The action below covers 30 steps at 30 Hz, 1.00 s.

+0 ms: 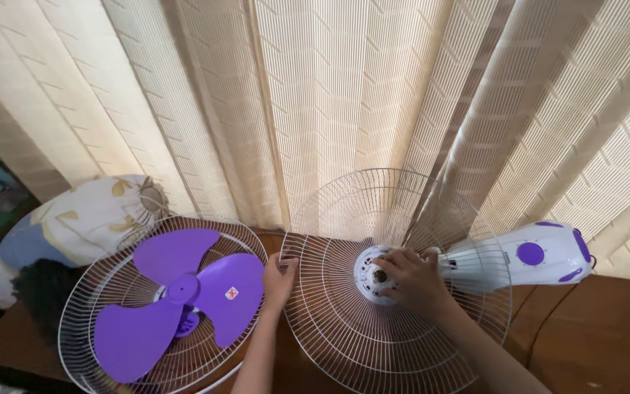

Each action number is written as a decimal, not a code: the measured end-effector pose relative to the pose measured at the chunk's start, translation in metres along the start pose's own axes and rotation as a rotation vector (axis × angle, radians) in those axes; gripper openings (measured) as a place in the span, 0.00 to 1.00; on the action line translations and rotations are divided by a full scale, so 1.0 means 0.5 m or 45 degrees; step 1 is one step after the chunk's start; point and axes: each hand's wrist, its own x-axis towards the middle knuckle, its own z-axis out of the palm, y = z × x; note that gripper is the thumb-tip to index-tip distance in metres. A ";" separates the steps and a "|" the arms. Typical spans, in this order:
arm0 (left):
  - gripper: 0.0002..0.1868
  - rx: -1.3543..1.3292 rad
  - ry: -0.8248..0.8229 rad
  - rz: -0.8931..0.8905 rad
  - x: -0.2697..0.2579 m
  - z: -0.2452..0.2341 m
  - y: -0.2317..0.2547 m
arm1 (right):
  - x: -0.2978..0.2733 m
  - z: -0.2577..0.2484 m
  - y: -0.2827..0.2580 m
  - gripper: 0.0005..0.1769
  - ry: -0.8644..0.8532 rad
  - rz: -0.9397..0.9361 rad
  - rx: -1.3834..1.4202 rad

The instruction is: The person disassembles a purple electric fan by removing the front grille, unscrewing the central hub nut, and detaching the fan blades. They then use a duster to clean the blades and begin reattaching the front grille to the fan base.

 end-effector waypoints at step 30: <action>0.10 -0.284 -0.030 -0.052 0.012 0.040 -0.070 | -0.005 -0.016 -0.046 0.43 0.000 0.157 -0.110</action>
